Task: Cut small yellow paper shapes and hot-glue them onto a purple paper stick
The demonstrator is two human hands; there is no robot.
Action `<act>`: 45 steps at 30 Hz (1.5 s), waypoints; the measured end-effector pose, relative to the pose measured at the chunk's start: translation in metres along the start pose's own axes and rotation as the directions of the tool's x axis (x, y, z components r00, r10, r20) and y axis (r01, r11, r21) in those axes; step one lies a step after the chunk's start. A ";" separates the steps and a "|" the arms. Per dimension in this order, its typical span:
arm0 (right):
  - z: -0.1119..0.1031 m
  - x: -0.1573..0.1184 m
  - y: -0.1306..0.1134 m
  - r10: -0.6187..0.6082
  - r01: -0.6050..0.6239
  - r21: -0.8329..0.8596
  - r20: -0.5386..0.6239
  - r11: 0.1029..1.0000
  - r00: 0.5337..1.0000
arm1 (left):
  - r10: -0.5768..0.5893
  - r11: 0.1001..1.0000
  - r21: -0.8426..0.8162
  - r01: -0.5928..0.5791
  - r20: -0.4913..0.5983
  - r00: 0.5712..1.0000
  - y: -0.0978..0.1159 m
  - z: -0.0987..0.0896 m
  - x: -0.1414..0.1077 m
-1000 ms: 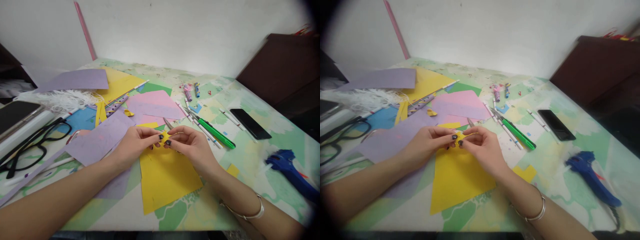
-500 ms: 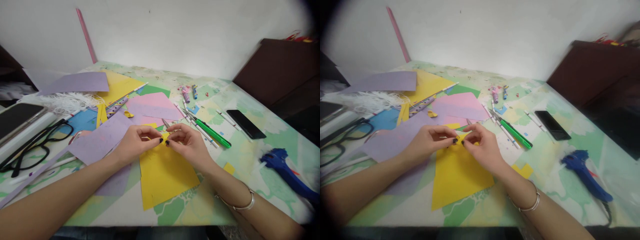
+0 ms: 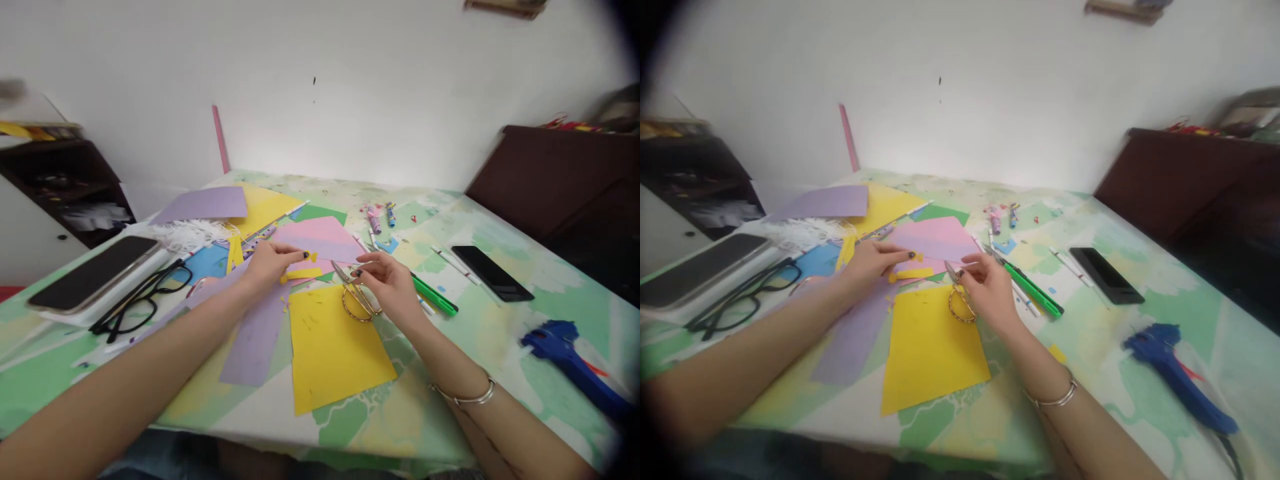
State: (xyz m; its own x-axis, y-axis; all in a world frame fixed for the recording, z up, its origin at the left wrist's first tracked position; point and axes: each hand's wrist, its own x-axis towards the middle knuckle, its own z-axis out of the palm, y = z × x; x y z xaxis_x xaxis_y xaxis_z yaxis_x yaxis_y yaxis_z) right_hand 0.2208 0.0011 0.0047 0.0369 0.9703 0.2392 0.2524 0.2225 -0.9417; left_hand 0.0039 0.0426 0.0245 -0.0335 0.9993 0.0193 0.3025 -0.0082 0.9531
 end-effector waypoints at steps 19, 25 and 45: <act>-0.003 0.001 0.003 -0.069 0.074 -0.250 0.029 0.965 0.997 | -0.065 0.930 0.362 0.068 -0.020 0.998 0.009 -0.001 0.059; -0.005 0.000 -0.003 -0.039 0.085 -0.534 0.097 0.841 0.995 | 0.130 0.905 0.412 -0.108 -0.025 0.991 0.012 -0.022 0.025; -0.007 0.001 -0.005 0.287 -0.062 -0.879 0.087 0.473 0.954 | 0.203 0.648 0.701 -0.296 0.216 0.955 -0.033 -0.042 -0.003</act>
State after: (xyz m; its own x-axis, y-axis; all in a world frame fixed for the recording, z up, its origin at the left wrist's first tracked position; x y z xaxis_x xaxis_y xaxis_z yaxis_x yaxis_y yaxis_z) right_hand 0.2262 0.0006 0.0115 0.0239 0.9977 -0.0627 0.9670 -0.0390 -0.2519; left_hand -0.0463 0.0379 0.0060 0.2351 0.9608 0.1469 0.8741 -0.2751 0.4004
